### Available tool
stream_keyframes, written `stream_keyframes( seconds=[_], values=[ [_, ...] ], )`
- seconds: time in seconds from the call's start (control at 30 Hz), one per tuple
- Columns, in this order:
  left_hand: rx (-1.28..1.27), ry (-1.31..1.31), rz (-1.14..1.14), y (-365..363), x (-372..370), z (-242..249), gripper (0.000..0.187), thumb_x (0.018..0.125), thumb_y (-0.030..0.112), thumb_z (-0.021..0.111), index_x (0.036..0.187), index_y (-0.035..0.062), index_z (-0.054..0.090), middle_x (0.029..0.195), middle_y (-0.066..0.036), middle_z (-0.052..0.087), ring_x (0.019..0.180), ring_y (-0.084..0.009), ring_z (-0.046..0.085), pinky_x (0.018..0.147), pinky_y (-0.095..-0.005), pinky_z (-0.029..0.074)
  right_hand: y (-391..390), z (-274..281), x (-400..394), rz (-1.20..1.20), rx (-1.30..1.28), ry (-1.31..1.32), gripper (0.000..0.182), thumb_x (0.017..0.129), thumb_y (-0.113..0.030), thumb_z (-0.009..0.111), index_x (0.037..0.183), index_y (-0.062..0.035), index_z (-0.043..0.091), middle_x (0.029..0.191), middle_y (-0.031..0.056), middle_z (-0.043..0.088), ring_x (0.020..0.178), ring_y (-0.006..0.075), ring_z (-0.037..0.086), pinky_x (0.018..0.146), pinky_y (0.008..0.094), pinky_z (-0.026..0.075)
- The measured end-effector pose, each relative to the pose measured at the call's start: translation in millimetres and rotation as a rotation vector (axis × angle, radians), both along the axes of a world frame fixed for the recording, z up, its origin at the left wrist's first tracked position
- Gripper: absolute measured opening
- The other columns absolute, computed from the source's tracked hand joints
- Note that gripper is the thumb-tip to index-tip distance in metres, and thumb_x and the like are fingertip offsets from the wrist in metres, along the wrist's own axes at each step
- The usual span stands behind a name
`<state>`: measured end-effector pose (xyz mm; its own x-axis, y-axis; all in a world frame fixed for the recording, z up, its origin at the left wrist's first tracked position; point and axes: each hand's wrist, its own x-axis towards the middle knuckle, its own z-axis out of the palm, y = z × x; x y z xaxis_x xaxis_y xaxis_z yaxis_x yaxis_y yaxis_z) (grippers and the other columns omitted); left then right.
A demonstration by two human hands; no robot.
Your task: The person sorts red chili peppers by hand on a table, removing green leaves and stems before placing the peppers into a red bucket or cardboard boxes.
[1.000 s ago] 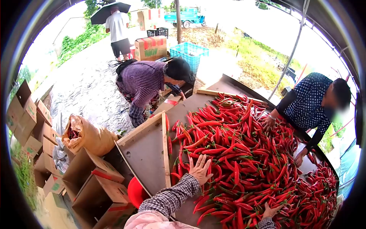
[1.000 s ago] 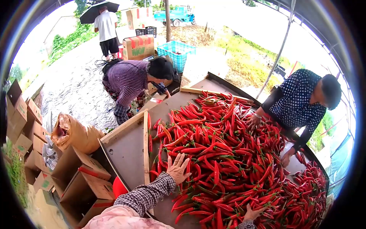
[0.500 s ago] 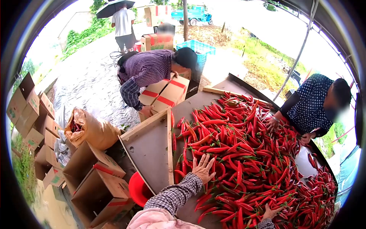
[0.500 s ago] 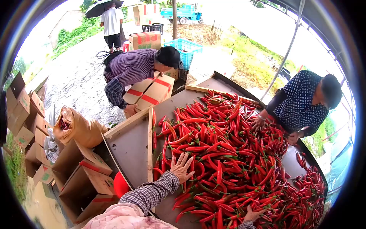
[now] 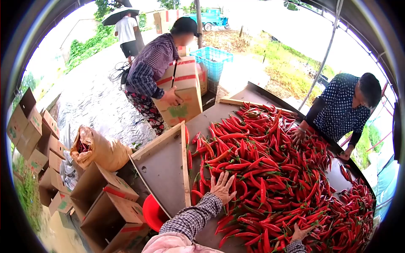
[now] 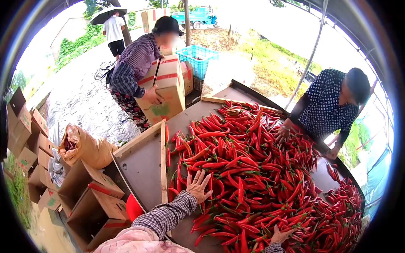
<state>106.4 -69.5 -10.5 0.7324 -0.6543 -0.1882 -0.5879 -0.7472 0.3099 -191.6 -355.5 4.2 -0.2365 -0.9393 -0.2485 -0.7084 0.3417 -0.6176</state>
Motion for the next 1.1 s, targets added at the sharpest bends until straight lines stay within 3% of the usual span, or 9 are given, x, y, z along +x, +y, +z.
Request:
stream_keyframes(
  seconds=[0.2,0.53,0.97,1.1],
  values=[
    [0.018,-0.010,0.011,-1.5,-0.6,0.4,0.074,0.088,0.056,0.036,0.145,0.0203,0.006,0.151,-0.010,0.000,0.139,-0.0262,-0.001,0.109,-0.0523,-0.003,6.2,5.5,4.0,-0.009,-0.020,-0.004,0.103,0.078,-0.009,0.069,0.142,-0.0285,-0.009,0.150,0.0067,0.004,0.137,0.0333,0.004,0.110,0.0515,0.024],
    [-0.010,-0.015,0.012,-1.0,0.3,-3.4,0.075,0.087,0.055,0.039,0.145,0.0202,0.007,0.151,-0.010,0.001,0.139,-0.0264,0.000,0.109,-0.0526,-0.002,4.2,6.6,4.8,-0.022,0.011,-0.029,0.104,0.076,-0.010,0.070,0.142,-0.0281,-0.008,0.150,0.0060,0.005,0.136,0.0342,0.005,0.112,0.0500,0.021],
    [-0.017,-0.020,0.017,-1.5,1.8,-6.0,0.075,0.086,0.055,0.040,0.145,0.0200,0.009,0.151,-0.010,0.002,0.139,-0.0267,0.001,0.109,-0.0529,-0.004,-7.7,-12.5,-3.9,-0.036,0.004,-0.007,0.105,0.075,-0.010,0.071,0.142,-0.0277,-0.008,0.150,0.0088,0.004,0.136,0.0348,0.008,0.110,0.0509,0.026],
    [-0.016,-0.019,0.017,-1.4,2.0,-4.2,0.076,0.086,0.055,0.041,0.145,0.0200,0.009,0.151,-0.010,0.002,0.139,-0.0267,0.001,0.109,-0.0530,-0.004,5.0,6.8,5.9,-0.044,0.004,-0.004,0.105,0.075,-0.011,0.071,0.142,-0.0283,-0.007,0.149,0.0125,0.003,0.136,0.0349,0.010,0.108,0.0503,0.029]
  ],
)
